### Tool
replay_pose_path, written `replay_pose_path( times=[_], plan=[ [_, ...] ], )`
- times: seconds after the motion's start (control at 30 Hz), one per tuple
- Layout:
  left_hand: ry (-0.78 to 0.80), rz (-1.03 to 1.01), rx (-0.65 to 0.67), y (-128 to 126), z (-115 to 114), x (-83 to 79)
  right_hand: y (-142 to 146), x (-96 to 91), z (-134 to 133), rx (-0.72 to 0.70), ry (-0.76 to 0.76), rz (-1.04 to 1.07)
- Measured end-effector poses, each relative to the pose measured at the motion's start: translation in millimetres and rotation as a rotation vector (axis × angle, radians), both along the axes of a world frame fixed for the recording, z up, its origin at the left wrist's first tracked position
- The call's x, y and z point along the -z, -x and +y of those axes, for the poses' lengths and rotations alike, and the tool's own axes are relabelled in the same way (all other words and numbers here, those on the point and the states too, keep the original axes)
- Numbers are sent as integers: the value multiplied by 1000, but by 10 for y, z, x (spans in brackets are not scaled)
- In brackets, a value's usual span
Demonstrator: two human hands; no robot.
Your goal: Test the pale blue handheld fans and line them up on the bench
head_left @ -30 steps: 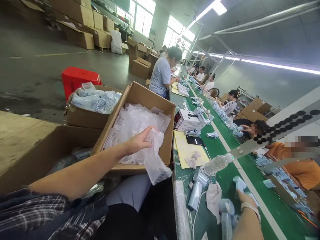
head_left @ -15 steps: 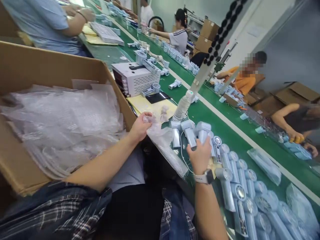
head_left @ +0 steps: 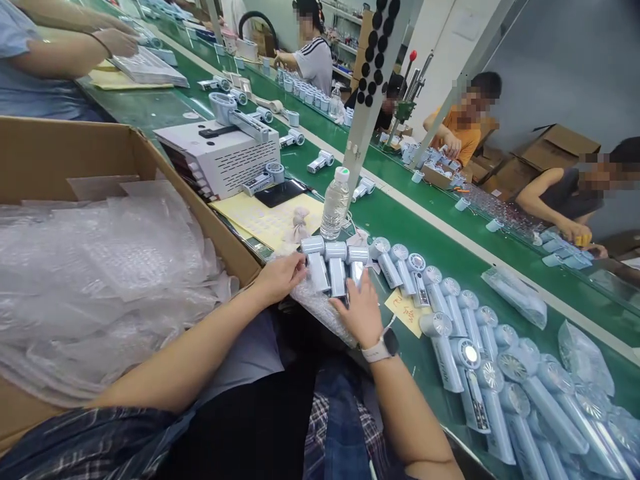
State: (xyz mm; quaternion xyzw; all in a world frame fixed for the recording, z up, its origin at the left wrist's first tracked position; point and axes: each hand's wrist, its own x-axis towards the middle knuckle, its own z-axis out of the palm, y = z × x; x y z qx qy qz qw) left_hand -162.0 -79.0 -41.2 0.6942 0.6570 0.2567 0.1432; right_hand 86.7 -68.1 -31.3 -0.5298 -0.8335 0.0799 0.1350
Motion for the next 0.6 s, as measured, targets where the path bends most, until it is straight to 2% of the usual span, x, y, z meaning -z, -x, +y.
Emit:
replay_pose_path(
  times=[0.07,0.13,0.2,0.27,0.33,0.43,0.53,0.6],
  plan=[
    [90,19,27,-26,-92,-130,-200,-143,160,49,9,29],
    [154,106,63,-141,-199,-233,-377,-272,343,191,-25,-14],
    [159,231,81,-293,-285,-272,-459,-332,493,288,-41,-88],
    [145,273,75,-388,-327,-258,-439,-313,573,314,-23,-128],
    [139,174,67,-372,-329,-231,-369,-249,591,328,21,-140],
    [160,-38,65,-195,-292,-238,-308,-193,571,351,124,-152],
    [131,-98,28,-49,-251,-318,-389,-281,512,379,189,-123],
    [-9,-102,-49,-50,-223,-389,-493,-386,414,387,199,-82]
  ],
)
